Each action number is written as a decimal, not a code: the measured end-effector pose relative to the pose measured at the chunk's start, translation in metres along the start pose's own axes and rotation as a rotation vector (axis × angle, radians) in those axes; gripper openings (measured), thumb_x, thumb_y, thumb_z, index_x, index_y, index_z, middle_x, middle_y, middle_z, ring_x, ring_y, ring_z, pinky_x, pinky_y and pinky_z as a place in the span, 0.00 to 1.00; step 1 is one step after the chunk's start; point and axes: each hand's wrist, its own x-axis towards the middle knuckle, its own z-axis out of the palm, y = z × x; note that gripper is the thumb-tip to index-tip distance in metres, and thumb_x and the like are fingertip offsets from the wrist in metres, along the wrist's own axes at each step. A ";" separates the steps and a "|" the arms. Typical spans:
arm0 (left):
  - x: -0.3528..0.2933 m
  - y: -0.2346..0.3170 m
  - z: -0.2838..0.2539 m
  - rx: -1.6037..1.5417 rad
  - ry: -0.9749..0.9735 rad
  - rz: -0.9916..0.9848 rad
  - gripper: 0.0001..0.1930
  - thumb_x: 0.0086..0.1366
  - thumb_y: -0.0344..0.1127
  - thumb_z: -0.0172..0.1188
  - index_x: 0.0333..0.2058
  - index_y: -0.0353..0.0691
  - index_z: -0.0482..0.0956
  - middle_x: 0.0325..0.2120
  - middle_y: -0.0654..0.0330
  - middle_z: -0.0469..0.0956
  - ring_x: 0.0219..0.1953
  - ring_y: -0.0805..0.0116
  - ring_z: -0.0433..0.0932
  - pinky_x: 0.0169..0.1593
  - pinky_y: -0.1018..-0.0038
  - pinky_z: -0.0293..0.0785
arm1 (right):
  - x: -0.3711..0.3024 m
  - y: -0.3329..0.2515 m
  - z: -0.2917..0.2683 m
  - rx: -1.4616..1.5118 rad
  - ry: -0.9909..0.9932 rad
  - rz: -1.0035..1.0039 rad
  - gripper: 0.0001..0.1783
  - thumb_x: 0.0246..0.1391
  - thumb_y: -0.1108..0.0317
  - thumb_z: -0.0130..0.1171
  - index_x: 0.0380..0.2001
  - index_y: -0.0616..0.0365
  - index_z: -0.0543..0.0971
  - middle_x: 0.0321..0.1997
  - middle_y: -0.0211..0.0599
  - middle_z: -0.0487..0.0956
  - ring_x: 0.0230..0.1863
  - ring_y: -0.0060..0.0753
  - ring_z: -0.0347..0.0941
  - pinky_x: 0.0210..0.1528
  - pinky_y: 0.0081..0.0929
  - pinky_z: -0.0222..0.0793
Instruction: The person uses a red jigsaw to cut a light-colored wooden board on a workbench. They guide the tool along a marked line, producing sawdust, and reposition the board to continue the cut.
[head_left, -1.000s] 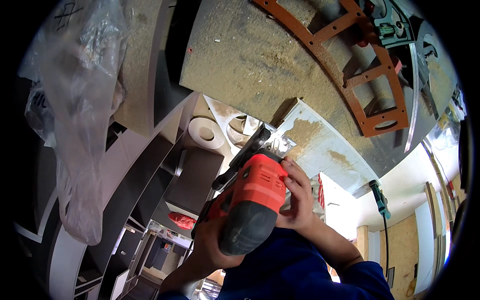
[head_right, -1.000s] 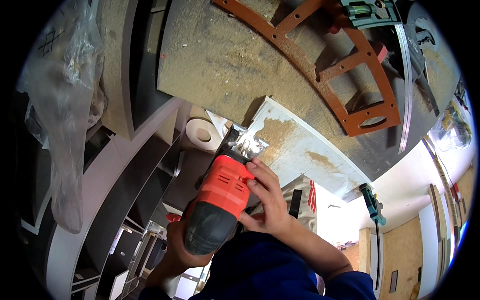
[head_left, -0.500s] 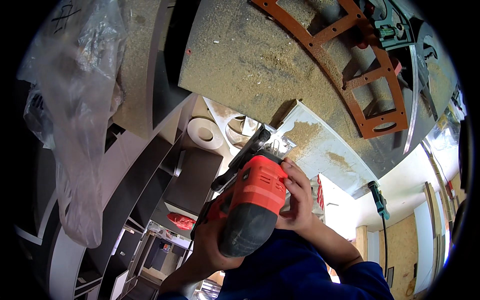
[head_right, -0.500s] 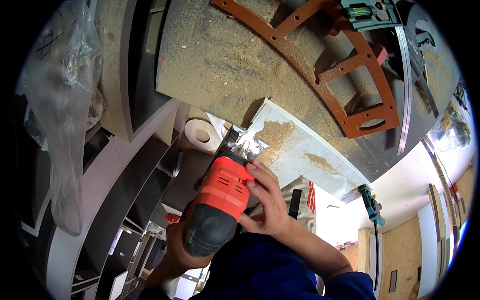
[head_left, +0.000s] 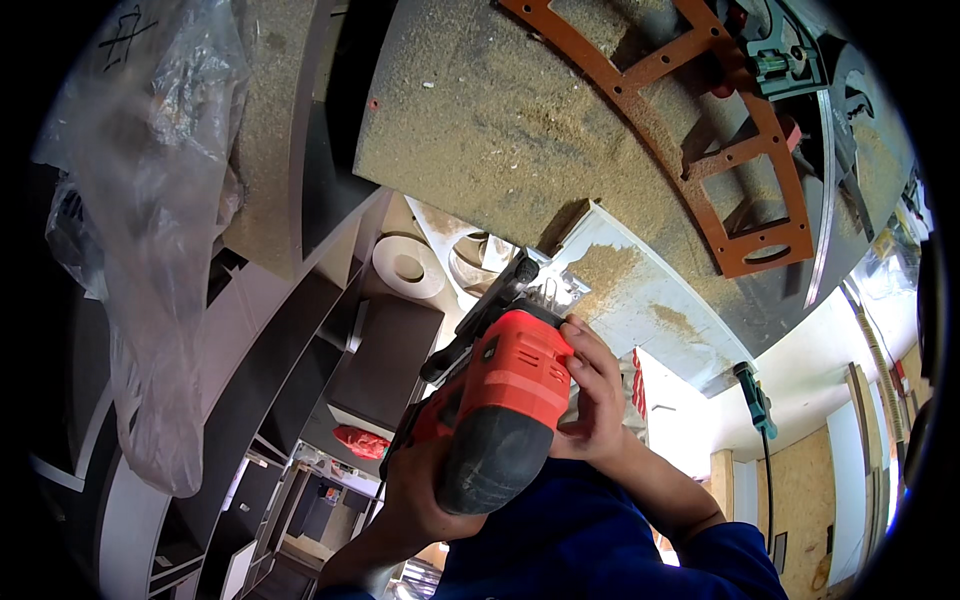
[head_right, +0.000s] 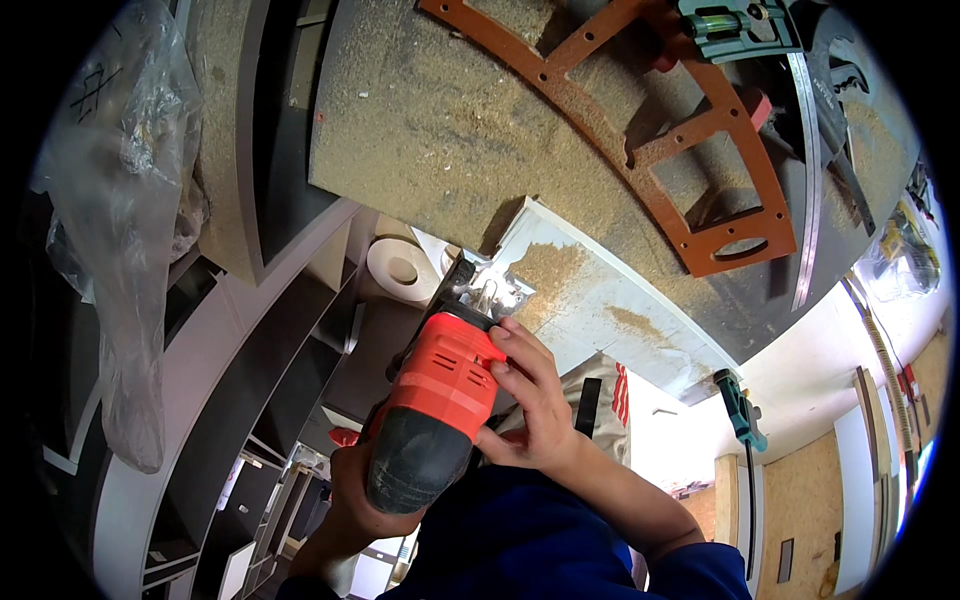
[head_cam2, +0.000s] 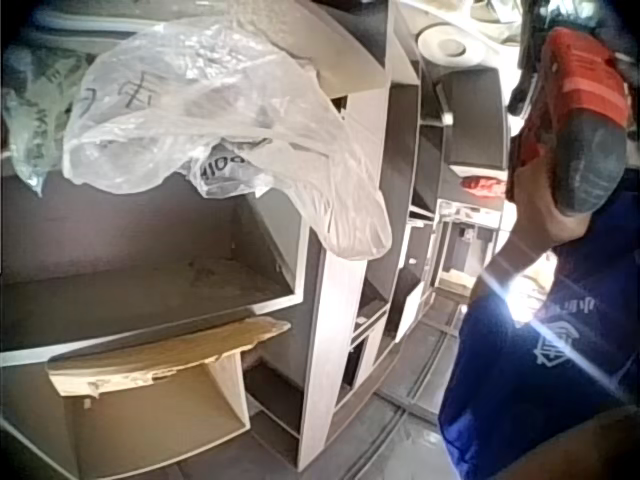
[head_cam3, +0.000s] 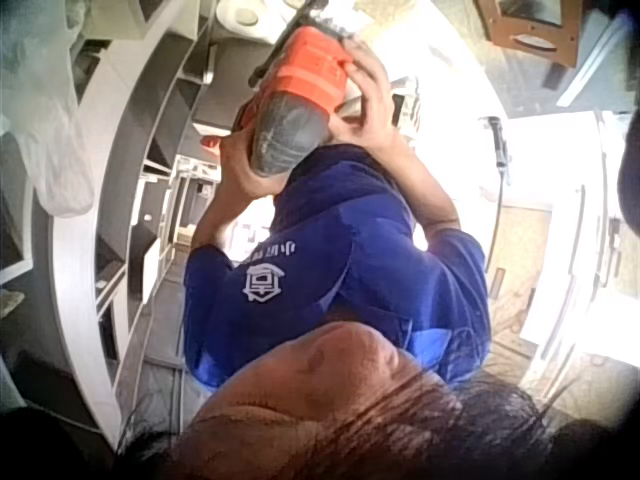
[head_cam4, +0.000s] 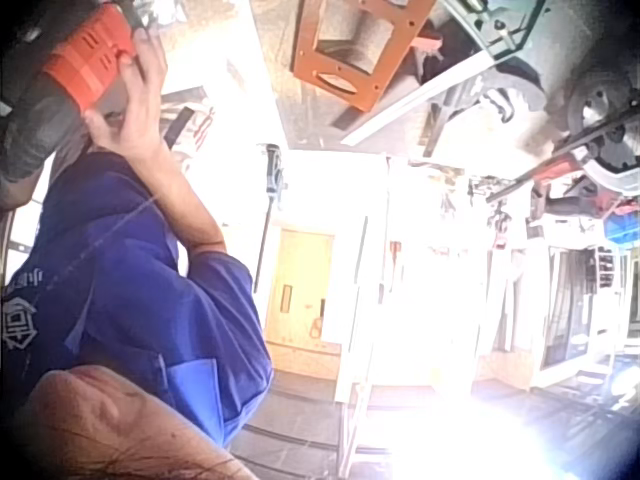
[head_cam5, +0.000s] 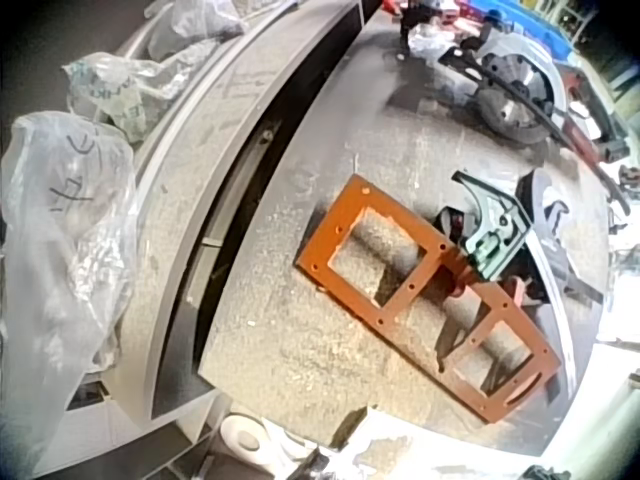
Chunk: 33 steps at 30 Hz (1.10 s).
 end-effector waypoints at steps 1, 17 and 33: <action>0.002 0.001 0.000 -0.009 0.002 0.001 0.21 0.45 0.35 0.77 0.37 0.35 0.80 0.24 0.52 0.82 0.26 0.53 0.85 0.32 0.65 0.80 | 0.001 0.000 -0.001 -0.003 0.002 -0.001 0.43 0.43 0.68 0.79 0.63 0.61 0.69 0.67 0.62 0.69 0.70 0.68 0.65 0.69 0.59 0.63; 0.009 0.019 0.004 0.167 0.144 0.220 0.22 0.49 0.26 0.73 0.43 0.27 0.78 0.28 0.51 0.81 0.27 0.59 0.84 0.30 0.69 0.74 | 0.000 0.003 -0.008 0.006 -0.053 -0.004 0.44 0.48 0.62 0.76 0.65 0.59 0.66 0.70 0.61 0.66 0.72 0.69 0.61 0.71 0.59 0.60; -0.006 0.003 0.008 -0.001 0.159 0.157 0.20 0.51 0.26 0.71 0.42 0.30 0.76 0.31 0.54 0.83 0.32 0.65 0.84 0.36 0.70 0.78 | -0.008 -0.009 -0.004 -0.029 -0.150 0.015 0.43 0.45 0.63 0.78 0.62 0.63 0.68 0.66 0.60 0.69 0.68 0.66 0.66 0.68 0.55 0.64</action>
